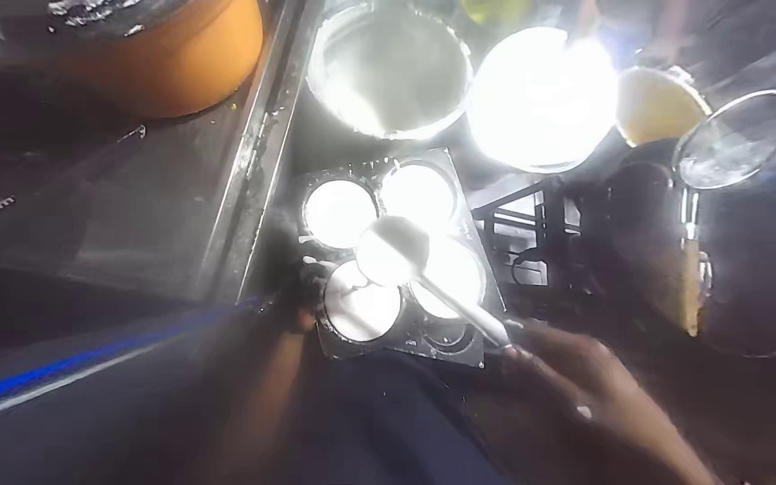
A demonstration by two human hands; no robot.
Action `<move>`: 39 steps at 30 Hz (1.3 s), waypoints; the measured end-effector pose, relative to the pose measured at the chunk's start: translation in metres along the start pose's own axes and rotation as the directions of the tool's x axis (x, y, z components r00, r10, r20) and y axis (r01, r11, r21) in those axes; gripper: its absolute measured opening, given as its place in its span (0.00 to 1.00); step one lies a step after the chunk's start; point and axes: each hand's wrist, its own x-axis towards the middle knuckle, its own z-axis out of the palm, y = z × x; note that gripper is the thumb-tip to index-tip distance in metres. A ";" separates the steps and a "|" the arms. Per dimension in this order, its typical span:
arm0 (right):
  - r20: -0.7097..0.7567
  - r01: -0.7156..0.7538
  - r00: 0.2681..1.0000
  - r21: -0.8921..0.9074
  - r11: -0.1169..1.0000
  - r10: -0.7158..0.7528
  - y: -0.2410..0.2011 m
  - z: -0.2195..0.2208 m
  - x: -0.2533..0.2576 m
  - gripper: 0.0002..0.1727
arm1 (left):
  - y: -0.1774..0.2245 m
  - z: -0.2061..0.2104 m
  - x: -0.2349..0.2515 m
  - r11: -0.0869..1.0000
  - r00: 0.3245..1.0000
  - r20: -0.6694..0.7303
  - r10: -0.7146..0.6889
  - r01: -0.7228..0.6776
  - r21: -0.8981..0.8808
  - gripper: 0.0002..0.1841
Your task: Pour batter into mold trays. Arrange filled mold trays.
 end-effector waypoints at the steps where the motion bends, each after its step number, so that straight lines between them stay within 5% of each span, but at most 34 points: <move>1: -0.019 0.017 1.000 0.011 1.000 -0.017 -0.006 -0.001 0.006 0.18 | 0.001 0.000 0.000 0.999 1.000 -0.003 0.019 -0.019 0.029 0.03; 4: -0.174 0.146 0.963 -0.305 0.941 -0.206 -0.014 0.018 0.037 0.18 | 0.011 0.007 -0.002 0.983 0.998 -0.047 0.044 -0.035 0.181 0.05; 6: -0.182 0.197 0.915 -0.578 0.792 -0.359 -0.008 0.036 0.062 0.19 | 0.012 0.004 -0.005 0.969 0.997 -0.073 0.039 -0.020 0.247 0.10; 8: -0.212 0.192 0.881 -0.658 0.728 -0.423 -0.002 0.038 0.076 0.19 | 0.009 0.001 -0.005 0.965 0.998 -0.056 0.032 -0.016 0.264 0.20; 12: -0.304 0.099 0.943 -0.139 0.985 -0.137 -0.022 -0.004 0.099 0.15 | 0.007 -0.005 -0.005 0.970 0.993 -0.103 0.050 -0.023 0.243 0.15; 17: -0.034 0.084 0.991 -0.576 0.813 -0.127 -0.076 -0.079 0.232 0.08 | 0.009 -0.004 0.001 0.967 0.994 -0.028 0.107 -0.098 0.234 0.22; 21: 0.060 0.028 0.998 -0.746 0.665 0.026 -0.085 -0.054 0.370 0.12 | 0.016 -0.005 -0.001 0.961 0.995 -0.075 0.067 -0.045 0.271 0.22; 23: 0.045 -0.022 0.995 -0.774 0.632 0.089 -0.086 -0.019 0.399 0.17 | 0.021 -0.001 -0.003 0.957 0.993 -0.122 -0.011 0.045 0.288 0.21; 27: 0.146 -0.062 0.946 -0.797 0.601 0.291 -0.125 0.017 0.402 0.20 | 0.016 -0.006 -0.001 0.951 0.994 -0.110 0.004 0.030 0.307 0.26; 33: 0.280 0.071 0.955 -0.528 0.846 0.095 -0.062 -0.065 0.393 0.11 | 0.008 -0.009 0.000 0.959 0.994 -0.104 0.031 0.000 0.283 0.33; 37: 0.176 -0.090 0.980 -0.055 0.994 0.098 -0.037 -0.105 0.298 0.12 | 0.014 -0.003 0.002 0.977 0.994 -0.103 0.026 -0.004 0.214 0.24; 39: 0.030 -0.112 0.993 0.028 0.993 0.111 -0.031 -0.103 0.234 0.12 | 0.011 -0.006 0.001 0.978 0.994 -0.096 0.050 -0.029 0.205 0.19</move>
